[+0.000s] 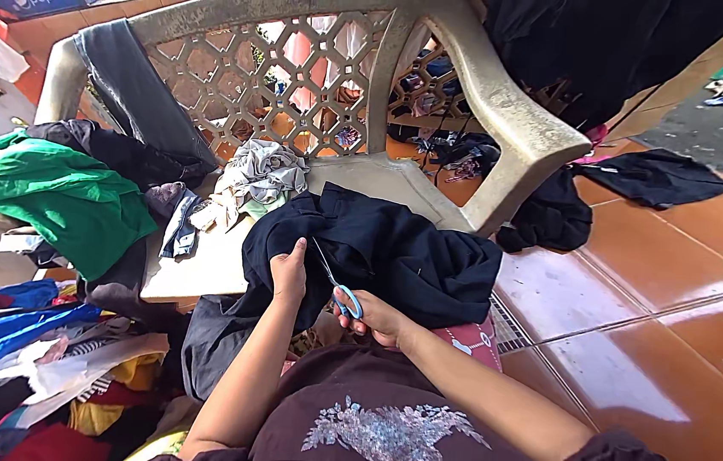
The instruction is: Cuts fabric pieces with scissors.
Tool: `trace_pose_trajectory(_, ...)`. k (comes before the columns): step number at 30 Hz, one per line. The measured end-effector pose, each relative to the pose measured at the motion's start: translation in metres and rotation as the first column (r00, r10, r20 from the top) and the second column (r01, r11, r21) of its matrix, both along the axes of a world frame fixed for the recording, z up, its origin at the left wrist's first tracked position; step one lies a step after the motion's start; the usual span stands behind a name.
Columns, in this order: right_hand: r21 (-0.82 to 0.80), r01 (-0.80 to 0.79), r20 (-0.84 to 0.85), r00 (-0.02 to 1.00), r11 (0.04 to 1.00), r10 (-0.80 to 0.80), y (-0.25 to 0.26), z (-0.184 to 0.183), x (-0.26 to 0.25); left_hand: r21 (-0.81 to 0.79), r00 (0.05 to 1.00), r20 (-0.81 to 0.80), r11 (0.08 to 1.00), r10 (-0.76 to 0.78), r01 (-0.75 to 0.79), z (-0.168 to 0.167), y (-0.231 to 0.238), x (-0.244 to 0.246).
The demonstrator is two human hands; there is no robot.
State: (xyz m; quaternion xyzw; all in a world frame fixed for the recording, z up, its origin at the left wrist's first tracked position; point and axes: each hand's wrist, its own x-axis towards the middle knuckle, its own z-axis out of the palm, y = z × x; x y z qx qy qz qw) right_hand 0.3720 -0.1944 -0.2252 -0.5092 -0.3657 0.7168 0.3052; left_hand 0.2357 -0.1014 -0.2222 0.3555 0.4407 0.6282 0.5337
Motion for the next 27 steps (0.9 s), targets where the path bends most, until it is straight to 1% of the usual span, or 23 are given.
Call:
trace_pose_trajectory(5,-0.008,0.001,-0.009,1.000,1.000,-0.001,0.015,0.012,-0.011,-0.029,0.999,-0.028,0.999,0.044,-0.045,-0.004,-0.008,-0.002)
trace_pose_trajectory(8,-0.014,0.014,-0.014,1.000,1.000,-0.014,0.019,0.014,-0.015,-0.020,0.998,-0.023,0.998,0.061,-0.061,-0.006,-0.014,-0.001)
trace_pose_trajectory(13,0.025,0.033,0.011,0.999,0.999,-0.033,0.017,0.013,-0.018,-0.037,0.993,0.004,0.993,0.116,-0.115,-0.009,-0.017,0.003)
trace_pose_trajectory(15,0.040,0.052,0.020,0.998,0.998,-0.053,0.015,0.012,-0.017,-0.030,0.994,0.031,0.994,0.107,-0.106,-0.010,-0.018,0.003)
trace_pose_trajectory(18,0.060,0.093,0.008,0.996,0.994,-0.093,0.011,0.010,-0.016,-0.080,0.987,0.084,0.988,0.136,-0.129,-0.008,-0.018,0.005)
trace_pose_trajectory(21,0.064,0.101,0.005,0.995,0.993,-0.101,0.005,0.006,-0.014,-0.123,0.965,0.207,0.983,0.158,-0.135,-0.007,-0.018,0.003)
trace_pose_trajectory(22,0.062,0.093,0.004,0.996,0.994,-0.094,0.003,0.004,-0.012,-0.138,0.953,0.257,0.983,0.157,-0.125,-0.006,-0.018,0.002)
trace_pose_trajectory(24,0.060,0.088,0.013,0.996,0.994,-0.089,0.000,0.000,-0.009,-0.192,0.923,0.364,0.980,0.123,-0.055,-0.003,-0.016,0.002)
trace_pose_trajectory(27,0.058,0.098,0.025,0.995,0.993,-0.100,-0.004,-0.004,-0.006,-0.323,0.888,0.459,0.928,-0.020,0.188,0.007,-0.014,0.000)
